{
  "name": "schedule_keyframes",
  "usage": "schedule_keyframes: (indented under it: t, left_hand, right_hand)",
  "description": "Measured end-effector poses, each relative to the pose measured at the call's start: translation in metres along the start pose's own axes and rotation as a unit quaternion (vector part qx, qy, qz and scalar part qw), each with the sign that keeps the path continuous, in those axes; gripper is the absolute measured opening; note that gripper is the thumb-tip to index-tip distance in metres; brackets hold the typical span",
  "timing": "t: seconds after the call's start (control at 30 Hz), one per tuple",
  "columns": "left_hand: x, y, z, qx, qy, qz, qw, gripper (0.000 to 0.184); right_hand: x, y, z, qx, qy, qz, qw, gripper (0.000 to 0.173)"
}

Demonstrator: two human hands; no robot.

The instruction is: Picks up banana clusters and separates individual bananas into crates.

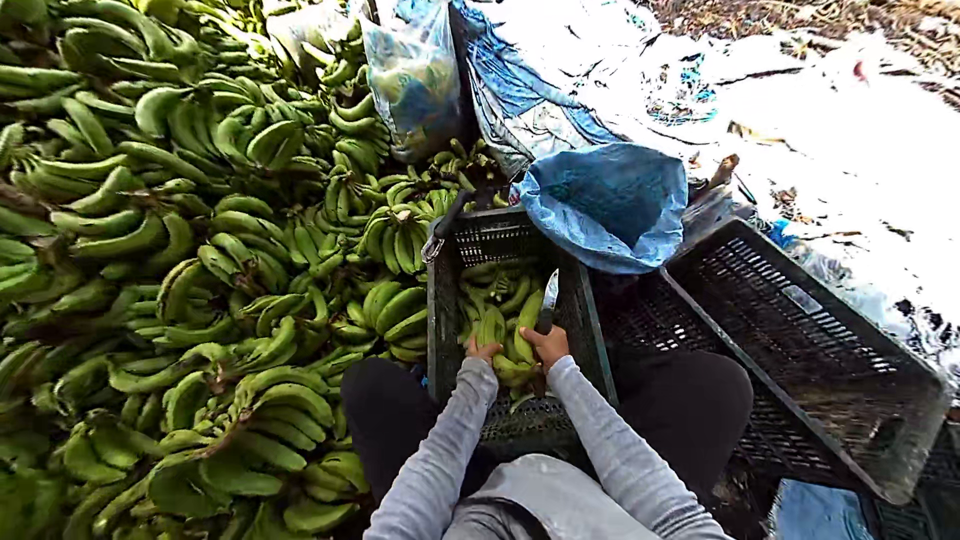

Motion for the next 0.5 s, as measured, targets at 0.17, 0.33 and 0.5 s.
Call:
schedule_keyframes:
  t: [0.17,0.33,0.5]
  left_hand:
    - [0.073,0.050,0.044,-0.055,0.147,-0.292,0.943,0.090]
    - [0.017,0.036,0.048,0.165,-0.041,-0.218,0.961,0.070]
    - [0.002,0.024,0.007,0.156,-0.082,-0.155,0.972,0.055]
  right_hand:
    - [-0.045,0.084,0.037,0.147,0.091,-0.157,0.972,0.062]
    - [-0.016,0.061,-0.001,0.157,-0.066,-0.132,0.977,0.055]
    - [0.030,0.029,-0.044,0.001,-0.245,-0.076,0.967,0.040]
Point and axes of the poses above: each hand's wrist, its own x-axis away from the middle knuckle, its own z-axis out of the back of the hand, y = z × x, the point moved 8 cm from there along -x, towards the middle knuckle
